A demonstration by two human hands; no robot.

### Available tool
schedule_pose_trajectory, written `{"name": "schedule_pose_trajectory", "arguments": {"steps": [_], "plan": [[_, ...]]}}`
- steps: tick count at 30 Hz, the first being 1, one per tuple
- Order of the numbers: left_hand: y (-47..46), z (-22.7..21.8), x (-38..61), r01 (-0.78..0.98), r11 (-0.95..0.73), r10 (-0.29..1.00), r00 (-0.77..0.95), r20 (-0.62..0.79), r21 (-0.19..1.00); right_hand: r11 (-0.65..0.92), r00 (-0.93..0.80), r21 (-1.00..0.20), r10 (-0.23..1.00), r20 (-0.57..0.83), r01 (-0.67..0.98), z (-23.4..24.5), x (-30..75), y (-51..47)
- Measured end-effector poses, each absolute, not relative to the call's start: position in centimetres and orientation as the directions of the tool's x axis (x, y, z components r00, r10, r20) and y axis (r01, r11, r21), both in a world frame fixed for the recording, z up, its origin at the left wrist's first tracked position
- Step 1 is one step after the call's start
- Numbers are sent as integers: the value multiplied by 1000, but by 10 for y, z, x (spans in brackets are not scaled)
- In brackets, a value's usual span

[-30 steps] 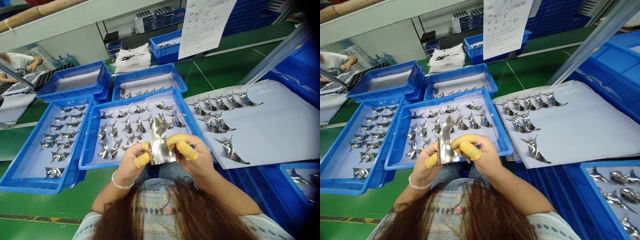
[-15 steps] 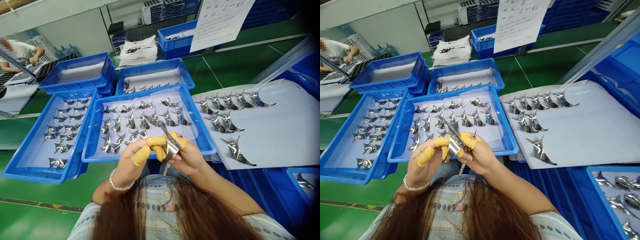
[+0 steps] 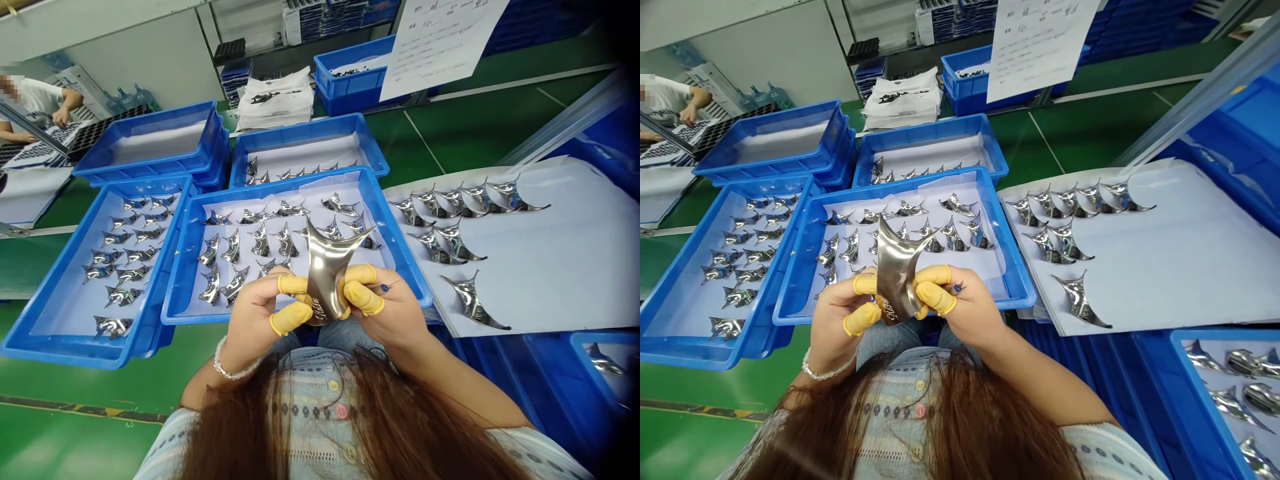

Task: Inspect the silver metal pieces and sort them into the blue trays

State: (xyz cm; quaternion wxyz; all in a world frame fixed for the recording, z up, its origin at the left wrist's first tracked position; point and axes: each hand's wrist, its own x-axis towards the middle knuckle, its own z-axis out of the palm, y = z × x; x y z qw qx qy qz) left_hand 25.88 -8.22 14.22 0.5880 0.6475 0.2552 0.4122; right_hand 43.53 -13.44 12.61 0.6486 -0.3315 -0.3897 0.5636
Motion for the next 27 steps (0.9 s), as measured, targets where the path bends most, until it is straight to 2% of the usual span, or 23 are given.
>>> {"name": "schedule_pose_trajectory", "arguments": {"steps": [4,8,16,22,27], "plan": [[-80,143,258,-160,-347,754,539,376,924,241,109,-884,970,215,-399,125,438,-137],[-79,143,257,-168,-445,697,551,458,879,292,133,-912,955,264,-288,122,439,-140],[-76,141,255,-192,-658,552,534,640,728,361,113,-899,932,344,-248,128,440,-142],[-77,142,255,-159,-725,510,531,677,671,440,69,-864,897,437,-244,134,440,-141],[-82,141,254,-110,-698,572,511,642,708,454,60,-861,889,453,-228,135,440,-141]]}}
